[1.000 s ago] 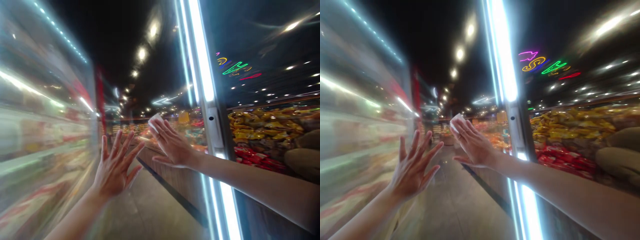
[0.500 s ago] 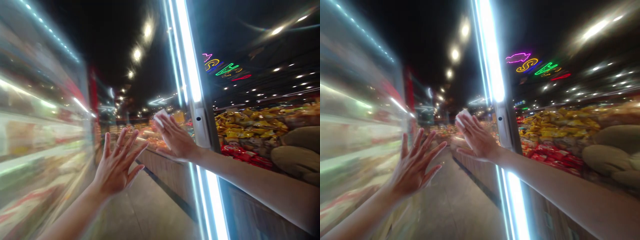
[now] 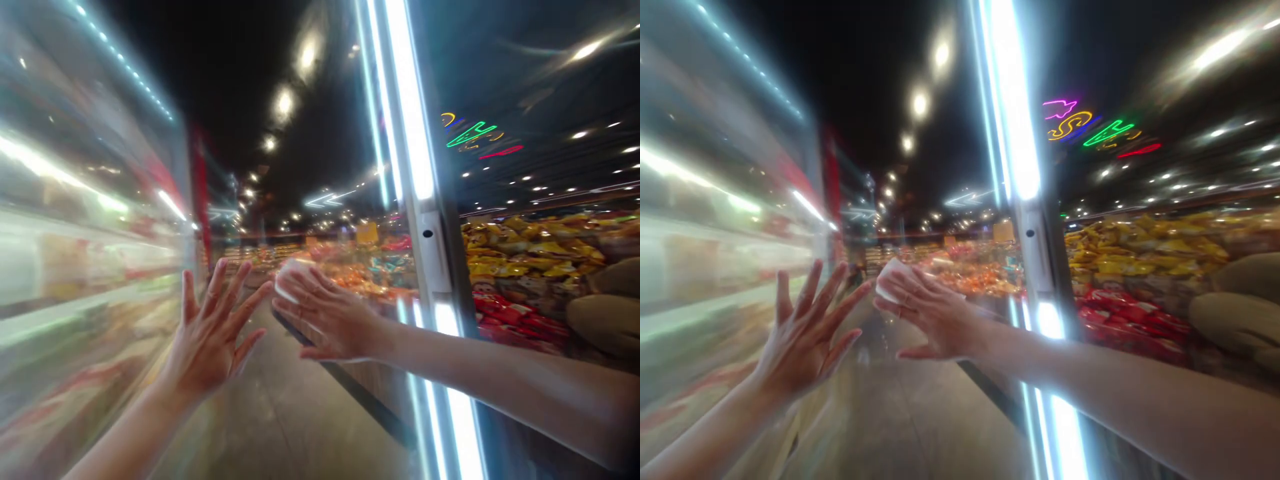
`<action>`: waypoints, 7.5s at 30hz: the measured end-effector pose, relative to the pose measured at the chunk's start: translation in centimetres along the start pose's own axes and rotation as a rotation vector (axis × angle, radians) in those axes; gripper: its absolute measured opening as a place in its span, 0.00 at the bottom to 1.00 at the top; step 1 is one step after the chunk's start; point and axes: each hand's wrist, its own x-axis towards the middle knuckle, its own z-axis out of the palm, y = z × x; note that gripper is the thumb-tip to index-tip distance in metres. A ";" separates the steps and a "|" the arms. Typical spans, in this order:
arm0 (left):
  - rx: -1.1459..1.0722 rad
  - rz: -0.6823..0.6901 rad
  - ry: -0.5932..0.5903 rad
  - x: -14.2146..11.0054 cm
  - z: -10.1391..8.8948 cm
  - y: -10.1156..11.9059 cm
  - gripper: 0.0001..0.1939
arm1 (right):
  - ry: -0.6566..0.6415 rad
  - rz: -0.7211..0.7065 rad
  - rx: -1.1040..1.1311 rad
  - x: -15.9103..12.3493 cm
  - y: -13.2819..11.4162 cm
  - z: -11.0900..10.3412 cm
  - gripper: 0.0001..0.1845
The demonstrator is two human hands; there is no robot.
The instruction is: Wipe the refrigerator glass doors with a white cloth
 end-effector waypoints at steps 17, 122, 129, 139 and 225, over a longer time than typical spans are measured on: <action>0.108 -0.260 -0.030 -14.6 -6.0 -9.7 0.34 | 0.105 -0.055 0.012 14.0 -8.1 4.0 0.54; 0.195 -0.401 -0.151 -21.4 -4.0 -0.2 0.40 | 0.183 0.595 0.195 5.1 -27.5 9.1 0.48; 0.198 -0.414 -0.148 -21.0 -3.8 0.9 0.39 | 0.200 0.608 0.226 7.2 -27.9 8.8 0.45; 0.200 -0.432 -0.160 -20.0 -4.0 2.7 0.39 | 0.205 0.604 0.199 5.3 -25.1 8.7 0.44; 0.322 -0.322 -0.157 -21.0 -11.7 -17.8 0.38 | 0.236 -0.027 0.105 27.1 -15.9 10.7 0.49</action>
